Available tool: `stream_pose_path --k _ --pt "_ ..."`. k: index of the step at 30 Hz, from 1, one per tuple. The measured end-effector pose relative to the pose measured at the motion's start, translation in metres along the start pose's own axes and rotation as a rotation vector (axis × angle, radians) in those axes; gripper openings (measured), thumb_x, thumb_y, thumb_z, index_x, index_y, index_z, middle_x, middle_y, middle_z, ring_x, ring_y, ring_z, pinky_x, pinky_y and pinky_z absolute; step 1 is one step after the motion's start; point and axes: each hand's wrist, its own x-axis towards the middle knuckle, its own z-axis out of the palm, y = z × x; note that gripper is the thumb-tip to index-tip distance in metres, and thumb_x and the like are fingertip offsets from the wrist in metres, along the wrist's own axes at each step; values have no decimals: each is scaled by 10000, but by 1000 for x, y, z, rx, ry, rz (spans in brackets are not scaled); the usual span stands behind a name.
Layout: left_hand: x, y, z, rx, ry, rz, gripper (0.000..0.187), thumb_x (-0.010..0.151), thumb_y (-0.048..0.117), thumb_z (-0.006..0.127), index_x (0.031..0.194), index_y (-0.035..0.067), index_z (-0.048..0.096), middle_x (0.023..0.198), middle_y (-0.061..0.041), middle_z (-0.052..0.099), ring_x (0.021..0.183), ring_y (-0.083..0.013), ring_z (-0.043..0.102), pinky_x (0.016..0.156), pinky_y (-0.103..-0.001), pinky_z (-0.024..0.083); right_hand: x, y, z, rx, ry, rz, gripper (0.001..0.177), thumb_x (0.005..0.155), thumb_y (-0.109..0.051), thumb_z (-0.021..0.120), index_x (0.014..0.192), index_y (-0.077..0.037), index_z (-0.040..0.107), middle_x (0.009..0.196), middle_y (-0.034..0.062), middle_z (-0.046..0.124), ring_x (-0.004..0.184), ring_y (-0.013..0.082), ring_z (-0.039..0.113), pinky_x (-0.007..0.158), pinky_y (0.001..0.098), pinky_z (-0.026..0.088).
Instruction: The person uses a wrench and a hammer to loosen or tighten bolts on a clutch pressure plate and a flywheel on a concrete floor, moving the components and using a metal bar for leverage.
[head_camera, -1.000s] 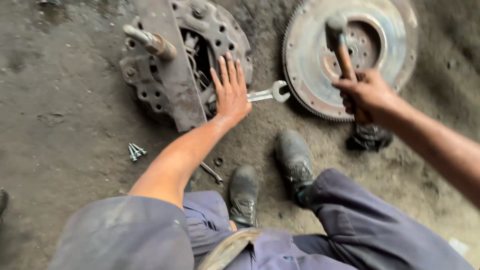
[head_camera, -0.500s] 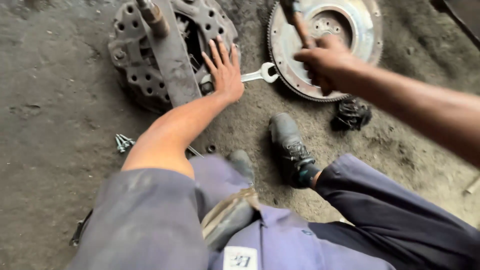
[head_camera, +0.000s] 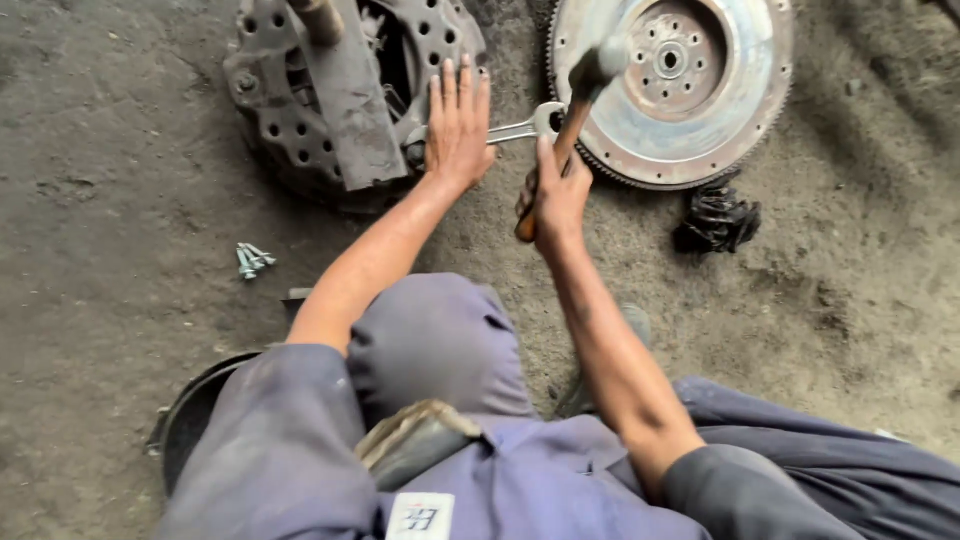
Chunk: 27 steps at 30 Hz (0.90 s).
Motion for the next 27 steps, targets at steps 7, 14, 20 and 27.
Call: stream_pose_path --k 7,14,20,27 --pt "8 -6 -30 -5 -72 86 1090 765 425 805 1599 -82 319 1650 -391 162 1557 -536 96 1252 -699 69 -19 57 -42 115 82 13 251 1006 -291 661 992 -89 512 686 2 545 507 114 535 442 295 459" --pt "13 -6 -31 -7 -255 -178 1222 651 274 730 1686 34 124 1664 -358 -63 1523 -562 -63 1143 -822 98 -40 91 -19 329 271 187 289 1000 -286 660 949 -95 450 623 -7 445 442 120 437 393 307 394" --pt "10 -13 -17 -48 -279 -212 1245 643 254 725 1671 -36 86 1650 -361 -122 1524 -542 -106 1126 -829 169 -20 100 -9 342 419 94 333 1038 -323 622 889 -82 448 590 -6 433 417 113 419 375 306 382" --pt "4 -19 -3 -17 -243 -184 1180 659 260 712 1633 -114 162 1653 -367 -97 1528 -533 -94 1107 -841 190 -11 116 23 268 301 247 354 986 -324 654 848 -75 442 576 -2 462 406 122 470 360 312 410"
